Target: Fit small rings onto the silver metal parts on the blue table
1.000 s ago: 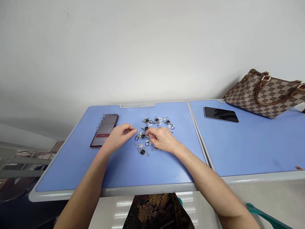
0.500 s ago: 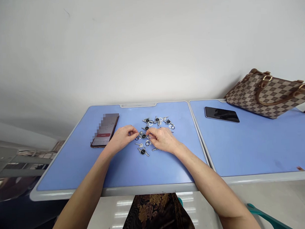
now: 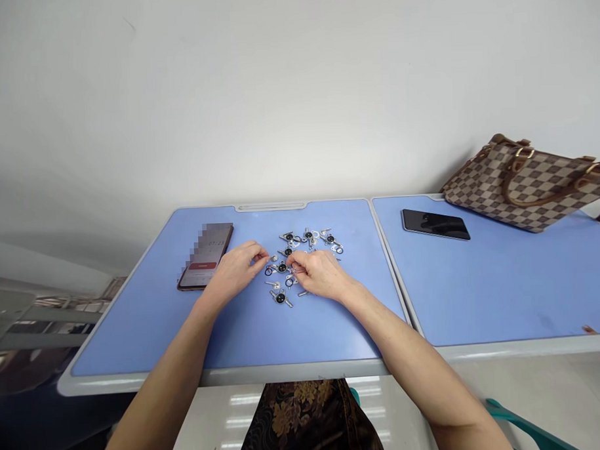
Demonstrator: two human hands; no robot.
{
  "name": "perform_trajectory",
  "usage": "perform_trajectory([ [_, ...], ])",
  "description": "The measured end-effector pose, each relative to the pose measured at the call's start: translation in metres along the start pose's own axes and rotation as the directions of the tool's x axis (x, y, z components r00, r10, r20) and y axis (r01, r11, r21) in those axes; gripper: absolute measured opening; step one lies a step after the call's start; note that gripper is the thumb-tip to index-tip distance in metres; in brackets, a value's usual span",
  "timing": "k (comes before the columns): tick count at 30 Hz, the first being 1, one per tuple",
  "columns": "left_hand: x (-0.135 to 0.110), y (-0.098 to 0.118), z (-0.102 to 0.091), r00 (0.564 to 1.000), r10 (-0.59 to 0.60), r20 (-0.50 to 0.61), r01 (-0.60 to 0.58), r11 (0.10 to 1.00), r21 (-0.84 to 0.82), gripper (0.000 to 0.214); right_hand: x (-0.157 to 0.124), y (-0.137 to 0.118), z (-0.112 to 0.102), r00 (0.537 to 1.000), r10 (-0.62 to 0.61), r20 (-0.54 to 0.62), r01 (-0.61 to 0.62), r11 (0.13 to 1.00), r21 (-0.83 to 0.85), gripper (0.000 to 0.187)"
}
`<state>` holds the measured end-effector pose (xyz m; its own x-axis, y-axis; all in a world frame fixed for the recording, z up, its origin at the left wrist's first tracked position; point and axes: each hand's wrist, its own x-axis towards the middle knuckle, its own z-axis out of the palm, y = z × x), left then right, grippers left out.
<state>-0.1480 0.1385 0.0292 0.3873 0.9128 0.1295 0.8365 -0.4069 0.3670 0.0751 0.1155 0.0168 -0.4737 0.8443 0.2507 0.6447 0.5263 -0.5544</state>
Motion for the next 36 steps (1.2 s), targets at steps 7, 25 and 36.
perform_trajectory([
  [7,-0.0024,0.0049,-0.0050,0.998,0.047,-0.045,-0.056,0.969,-0.240,0.016,0.0002,0.0012,-0.0009,1.000,-0.015,-0.001,0.015,1.000,-0.004,0.031],
  [25,-0.0025,0.0006,-0.0006,0.974,0.179,0.135,-0.165,0.980,-0.109,0.015,0.0003,0.0010,-0.0014,1.000,-0.003,0.013,0.003,1.000,-0.031,0.031],
  [36,-0.0036,0.0035,-0.0037,0.981,0.156,0.118,-0.143,0.984,-0.107,0.018,0.0010,-0.0002,-0.0041,0.998,0.030,0.046,-0.027,0.997,-0.077,0.033],
])
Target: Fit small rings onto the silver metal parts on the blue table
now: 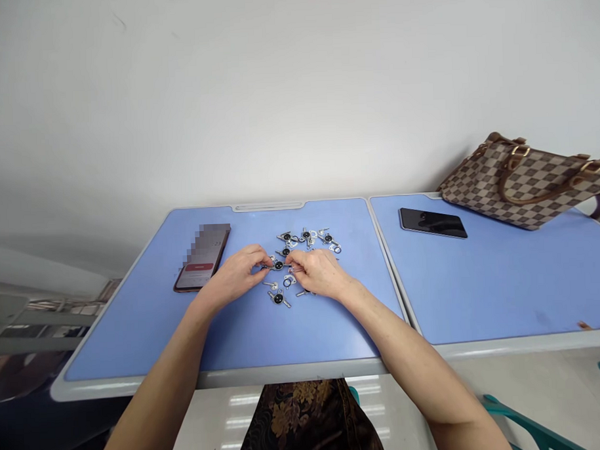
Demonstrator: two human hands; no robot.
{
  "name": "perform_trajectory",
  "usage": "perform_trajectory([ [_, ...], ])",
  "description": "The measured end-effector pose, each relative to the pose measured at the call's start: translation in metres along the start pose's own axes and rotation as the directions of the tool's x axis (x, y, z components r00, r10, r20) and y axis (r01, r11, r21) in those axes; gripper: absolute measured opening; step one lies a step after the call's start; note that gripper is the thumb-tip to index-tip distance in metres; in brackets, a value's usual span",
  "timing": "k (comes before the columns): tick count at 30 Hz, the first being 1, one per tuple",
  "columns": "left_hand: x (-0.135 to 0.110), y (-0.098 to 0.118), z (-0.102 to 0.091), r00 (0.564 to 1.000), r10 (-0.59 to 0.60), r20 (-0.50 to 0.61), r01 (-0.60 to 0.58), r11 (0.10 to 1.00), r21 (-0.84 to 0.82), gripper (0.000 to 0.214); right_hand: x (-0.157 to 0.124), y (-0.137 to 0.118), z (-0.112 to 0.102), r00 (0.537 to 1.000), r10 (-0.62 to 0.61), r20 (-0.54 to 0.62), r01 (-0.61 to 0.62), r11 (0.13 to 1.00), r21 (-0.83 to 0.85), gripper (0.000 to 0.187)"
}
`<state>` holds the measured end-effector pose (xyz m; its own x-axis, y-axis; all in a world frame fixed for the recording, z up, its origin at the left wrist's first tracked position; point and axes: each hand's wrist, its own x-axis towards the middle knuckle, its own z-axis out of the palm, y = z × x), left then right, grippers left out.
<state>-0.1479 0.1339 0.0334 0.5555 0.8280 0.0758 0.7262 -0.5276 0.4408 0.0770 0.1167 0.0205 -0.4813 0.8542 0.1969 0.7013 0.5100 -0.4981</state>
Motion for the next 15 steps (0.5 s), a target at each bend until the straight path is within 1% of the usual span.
perform_trajectory([
  [5,0.000,0.004,-0.002,0.998,0.032,-0.052,-0.033,0.999,-0.024,0.015,0.002,0.000,-0.007,0.999,0.028,0.023,-0.027,0.999,-0.041,0.032],
  [11,-0.001,0.003,-0.001,0.993,0.055,-0.106,-0.061,0.996,-0.060,0.016,0.001,-0.004,-0.016,0.977,0.018,0.214,0.002,0.995,-0.097,0.022],
  [13,-0.001,0.003,0.000,0.990,0.058,-0.128,-0.067,0.996,-0.067,0.015,0.001,-0.008,-0.014,0.971,0.033,0.236,0.001,0.990,-0.143,0.020],
  [15,-0.001,0.003,0.000,0.988,0.050,-0.145,-0.061,0.996,-0.071,0.014,0.000,-0.011,-0.011,0.969,0.066,0.239,-0.016,0.978,-0.207,0.023],
])
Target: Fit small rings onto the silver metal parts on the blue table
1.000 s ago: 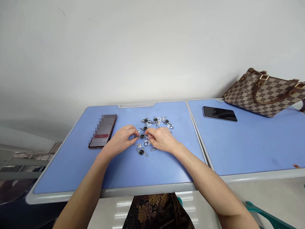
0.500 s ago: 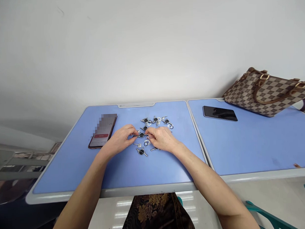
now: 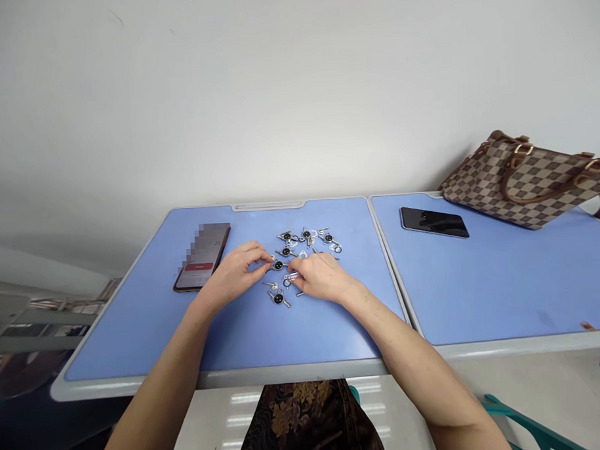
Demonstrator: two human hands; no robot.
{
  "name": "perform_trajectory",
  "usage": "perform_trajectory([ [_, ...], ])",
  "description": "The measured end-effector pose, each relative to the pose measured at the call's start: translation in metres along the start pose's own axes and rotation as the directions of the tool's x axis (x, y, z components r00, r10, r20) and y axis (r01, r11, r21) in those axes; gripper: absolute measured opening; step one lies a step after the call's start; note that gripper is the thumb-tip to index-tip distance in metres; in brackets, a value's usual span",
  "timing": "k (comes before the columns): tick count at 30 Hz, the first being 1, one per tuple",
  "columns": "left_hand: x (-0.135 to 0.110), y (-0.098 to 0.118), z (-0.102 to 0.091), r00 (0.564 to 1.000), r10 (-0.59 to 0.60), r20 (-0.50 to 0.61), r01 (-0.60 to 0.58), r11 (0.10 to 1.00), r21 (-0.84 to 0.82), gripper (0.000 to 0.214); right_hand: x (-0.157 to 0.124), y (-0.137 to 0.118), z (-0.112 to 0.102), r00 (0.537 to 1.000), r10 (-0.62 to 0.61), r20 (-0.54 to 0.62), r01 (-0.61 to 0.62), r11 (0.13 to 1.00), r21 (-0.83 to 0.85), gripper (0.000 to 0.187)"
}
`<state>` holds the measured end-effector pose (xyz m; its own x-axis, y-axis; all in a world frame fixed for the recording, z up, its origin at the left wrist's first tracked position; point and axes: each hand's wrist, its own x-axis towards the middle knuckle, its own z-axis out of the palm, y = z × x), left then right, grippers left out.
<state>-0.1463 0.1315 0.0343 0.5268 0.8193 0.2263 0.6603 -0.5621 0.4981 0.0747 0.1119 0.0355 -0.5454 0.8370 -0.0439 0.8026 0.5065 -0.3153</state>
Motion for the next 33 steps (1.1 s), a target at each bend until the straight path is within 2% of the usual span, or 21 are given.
perform_trajectory([
  [7,0.001,0.003,0.002,0.999,0.015,-0.034,-0.015,1.000,0.001,0.011,0.000,-0.010,0.008,0.998,0.056,0.039,-0.050,0.989,-0.142,0.029],
  [22,0.001,0.008,0.004,0.999,0.038,0.011,-0.039,0.999,0.026,0.016,0.001,-0.009,0.011,0.999,0.053,-0.001,-0.053,0.993,-0.102,0.025],
  [28,-0.001,0.015,0.006,0.992,0.099,0.077,-0.100,0.995,0.015,0.015,0.000,0.010,-0.007,0.972,0.167,-0.167,-0.166,0.986,0.022,0.028],
  [30,-0.001,0.017,0.007,0.986,0.127,0.105,-0.129,0.992,0.007,0.014,-0.002,0.019,-0.015,0.963,0.216,-0.159,-0.208,0.976,0.066,0.024],
  [33,-0.002,0.020,0.008,0.979,0.154,0.134,-0.154,0.988,-0.006,0.014,-0.006,0.028,-0.025,0.970,0.234,-0.057,-0.230,0.970,0.074,0.015],
])
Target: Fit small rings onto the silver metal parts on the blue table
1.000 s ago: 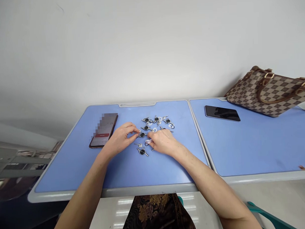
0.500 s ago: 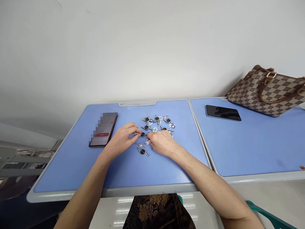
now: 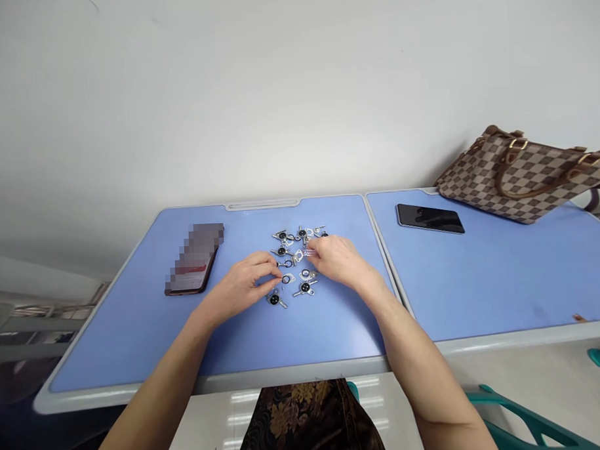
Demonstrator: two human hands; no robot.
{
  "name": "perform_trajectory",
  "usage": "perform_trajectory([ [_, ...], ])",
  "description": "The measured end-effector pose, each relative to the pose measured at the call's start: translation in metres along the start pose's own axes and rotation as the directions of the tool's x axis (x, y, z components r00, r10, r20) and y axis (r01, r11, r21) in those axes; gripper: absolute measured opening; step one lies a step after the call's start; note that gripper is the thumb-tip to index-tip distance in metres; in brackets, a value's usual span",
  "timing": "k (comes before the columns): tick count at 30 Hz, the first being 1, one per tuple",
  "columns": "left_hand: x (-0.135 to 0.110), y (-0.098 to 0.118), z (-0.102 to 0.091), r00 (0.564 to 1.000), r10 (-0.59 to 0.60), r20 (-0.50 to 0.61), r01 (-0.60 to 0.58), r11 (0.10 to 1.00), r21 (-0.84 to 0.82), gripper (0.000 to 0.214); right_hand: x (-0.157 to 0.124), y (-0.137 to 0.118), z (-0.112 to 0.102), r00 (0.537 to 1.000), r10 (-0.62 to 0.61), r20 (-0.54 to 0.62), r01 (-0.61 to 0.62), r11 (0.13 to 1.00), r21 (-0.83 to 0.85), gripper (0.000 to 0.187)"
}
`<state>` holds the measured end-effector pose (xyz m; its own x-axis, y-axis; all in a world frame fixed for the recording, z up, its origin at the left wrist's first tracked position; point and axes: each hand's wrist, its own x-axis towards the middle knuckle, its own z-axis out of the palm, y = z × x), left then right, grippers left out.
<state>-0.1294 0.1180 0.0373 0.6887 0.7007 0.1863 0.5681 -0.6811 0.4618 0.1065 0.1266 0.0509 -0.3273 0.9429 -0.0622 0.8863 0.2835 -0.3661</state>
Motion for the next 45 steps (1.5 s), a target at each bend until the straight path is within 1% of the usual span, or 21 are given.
perform_trajectory([
  [2,0.000,0.000,0.001,1.000,0.005,0.000,-0.005,1.000,-0.004,0.014,-0.002,0.004,-0.005,0.998,-0.018,0.068,0.018,1.000,0.005,0.014],
  [4,0.000,-0.001,0.001,1.000,0.004,-0.012,-0.004,1.000,-0.006,0.014,-0.005,0.006,-0.007,0.993,-0.043,0.106,0.039,0.999,0.034,0.015],
  [8,-0.001,-0.003,0.000,0.999,-0.009,-0.045,0.009,1.000,-0.001,0.012,-0.008,0.008,-0.009,0.990,-0.041,0.132,0.031,0.997,0.076,0.020],
  [13,0.000,-0.004,0.000,0.997,-0.008,-0.071,0.009,1.000,0.018,0.014,-0.010,0.005,-0.011,0.975,-0.010,0.223,0.001,0.999,0.038,0.018],
  [18,0.001,-0.004,0.000,0.998,-0.016,-0.067,0.017,1.000,0.019,0.014,-0.011,0.001,-0.014,0.977,-0.010,0.213,0.004,1.000,0.026,0.027],
  [24,0.000,-0.005,0.000,0.997,-0.015,-0.080,0.018,0.999,0.030,0.015,-0.011,0.001,-0.013,0.948,-0.039,0.316,0.034,0.999,0.021,0.022],
  [26,0.000,-0.005,0.000,0.997,-0.013,-0.078,0.016,0.999,0.033,0.016,-0.011,0.000,-0.013,0.951,-0.040,0.307,0.041,0.999,0.005,0.020],
  [32,0.001,-0.004,0.000,0.997,-0.019,-0.077,0.022,0.999,0.041,0.015,-0.009,0.000,-0.009,0.981,-0.016,0.193,0.016,1.000,0.002,0.020],
  [39,0.001,-0.003,-0.001,0.997,-0.033,-0.066,0.036,0.998,0.051,0.014,-0.007,-0.001,-0.002,0.990,-0.007,0.141,0.014,0.998,-0.054,0.016],
  [42,0.001,-0.002,-0.002,0.997,-0.035,-0.064,0.039,0.998,0.057,0.015,-0.006,0.000,-0.002,0.993,-0.002,0.122,0.007,0.999,-0.042,0.019],
  [45,0.001,-0.002,-0.002,0.997,-0.029,-0.067,0.032,0.998,0.056,0.014,-0.004,0.000,-0.003,0.997,0.006,0.073,-0.004,1.000,-0.024,0.025],
])
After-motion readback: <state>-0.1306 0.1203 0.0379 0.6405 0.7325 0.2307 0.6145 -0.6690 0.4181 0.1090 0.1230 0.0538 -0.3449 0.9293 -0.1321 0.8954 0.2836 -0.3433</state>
